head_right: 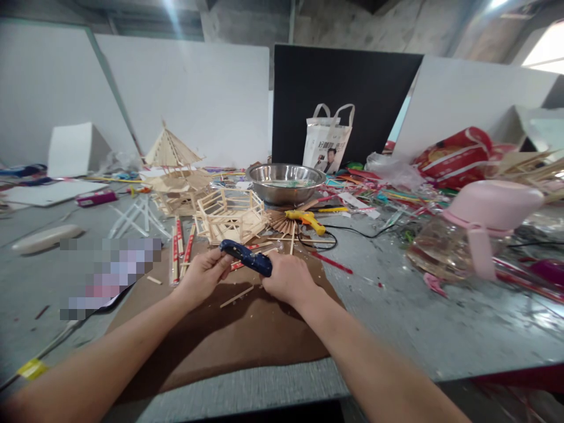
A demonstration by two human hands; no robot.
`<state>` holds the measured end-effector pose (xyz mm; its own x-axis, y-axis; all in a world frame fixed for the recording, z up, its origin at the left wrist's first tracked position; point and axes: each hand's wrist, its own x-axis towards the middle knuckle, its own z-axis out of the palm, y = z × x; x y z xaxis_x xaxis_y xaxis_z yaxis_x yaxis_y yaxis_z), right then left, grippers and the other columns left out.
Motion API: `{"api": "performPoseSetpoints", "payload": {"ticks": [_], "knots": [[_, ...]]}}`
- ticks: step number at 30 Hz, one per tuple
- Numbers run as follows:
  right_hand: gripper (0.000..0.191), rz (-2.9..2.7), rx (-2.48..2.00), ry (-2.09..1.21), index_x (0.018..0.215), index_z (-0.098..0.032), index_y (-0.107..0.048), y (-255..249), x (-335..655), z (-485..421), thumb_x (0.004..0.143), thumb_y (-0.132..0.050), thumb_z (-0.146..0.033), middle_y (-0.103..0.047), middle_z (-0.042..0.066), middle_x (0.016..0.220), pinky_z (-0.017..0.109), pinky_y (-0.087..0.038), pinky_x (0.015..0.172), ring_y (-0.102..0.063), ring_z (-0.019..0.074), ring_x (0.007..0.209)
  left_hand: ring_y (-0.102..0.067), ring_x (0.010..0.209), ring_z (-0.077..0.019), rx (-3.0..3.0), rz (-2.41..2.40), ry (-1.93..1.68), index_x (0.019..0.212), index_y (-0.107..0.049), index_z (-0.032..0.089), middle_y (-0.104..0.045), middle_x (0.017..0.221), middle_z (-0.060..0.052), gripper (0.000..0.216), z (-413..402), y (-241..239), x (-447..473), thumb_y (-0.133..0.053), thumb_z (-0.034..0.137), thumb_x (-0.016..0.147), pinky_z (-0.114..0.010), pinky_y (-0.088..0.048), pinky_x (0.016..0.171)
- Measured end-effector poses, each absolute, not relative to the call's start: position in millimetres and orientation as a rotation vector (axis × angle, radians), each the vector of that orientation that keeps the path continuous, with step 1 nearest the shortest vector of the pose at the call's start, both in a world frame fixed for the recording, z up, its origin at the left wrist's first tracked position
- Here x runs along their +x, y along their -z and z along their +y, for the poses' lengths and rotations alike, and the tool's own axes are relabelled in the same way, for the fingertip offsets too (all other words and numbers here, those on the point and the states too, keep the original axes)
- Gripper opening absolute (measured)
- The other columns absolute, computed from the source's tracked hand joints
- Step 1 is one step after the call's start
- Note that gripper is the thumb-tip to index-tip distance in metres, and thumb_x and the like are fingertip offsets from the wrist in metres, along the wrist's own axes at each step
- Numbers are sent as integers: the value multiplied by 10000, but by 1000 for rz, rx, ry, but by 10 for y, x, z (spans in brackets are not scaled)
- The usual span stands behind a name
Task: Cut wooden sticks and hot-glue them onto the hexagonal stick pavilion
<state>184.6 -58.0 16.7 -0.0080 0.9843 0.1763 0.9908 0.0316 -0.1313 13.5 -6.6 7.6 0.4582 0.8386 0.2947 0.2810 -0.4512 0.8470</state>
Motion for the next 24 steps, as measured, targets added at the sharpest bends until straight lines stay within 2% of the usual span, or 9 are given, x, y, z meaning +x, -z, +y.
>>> {"api": "performPoseSetpoints", "payload": {"ticks": [3,7,11,16,24], "knots": [[276,-2090,-1998,12,912,-198,-525,-164,1871,-572,658,-458,-283,-615,50,799,251,-340,601,-558,190,735,-274,431,-42,1900,868,-932,553,-435,132,-321,443,62,331,-63,-90,123,-387,387,758,-184,-225,439],[417,-2120,-1803,-54,1032,-196,-461,-156,1932,-561,619,-498,-237,-577,51,938,259,-354,701,-525,185,858,-254,417,-37,1803,724,-846,639,-492,122,-308,441,66,300,-74,-134,87,-425,395,743,-188,-197,419],[463,-2157,-1729,-128,1045,-193,-456,-152,1968,-565,584,-506,-182,-565,53,972,265,-353,733,-510,184,891,-252,373,-30,1622,597,-684,676,-506,113,-314,401,70,313,-62,-154,41,-467,422,714,-186,-168,391],[436,-2189,-1777,-127,997,-207,-476,-171,1952,-591,564,-504,-166,-595,36,888,247,-356,668,-537,181,819,-224,318,-17,1372,521,-509,688,-509,124,-349,373,69,306,-31,-151,-13,-545,426,649,-173,-112,337],[280,-2227,-1809,-20,864,-196,-505,-185,1922,-619,585,-479,-199,-610,23,754,222,-328,560,-555,171,683,-189,317,-3,1195,451,-388,692,-514,132,-345,387,69,208,-15,-166,-39,-544,338,682,-149,-88,319]]}}
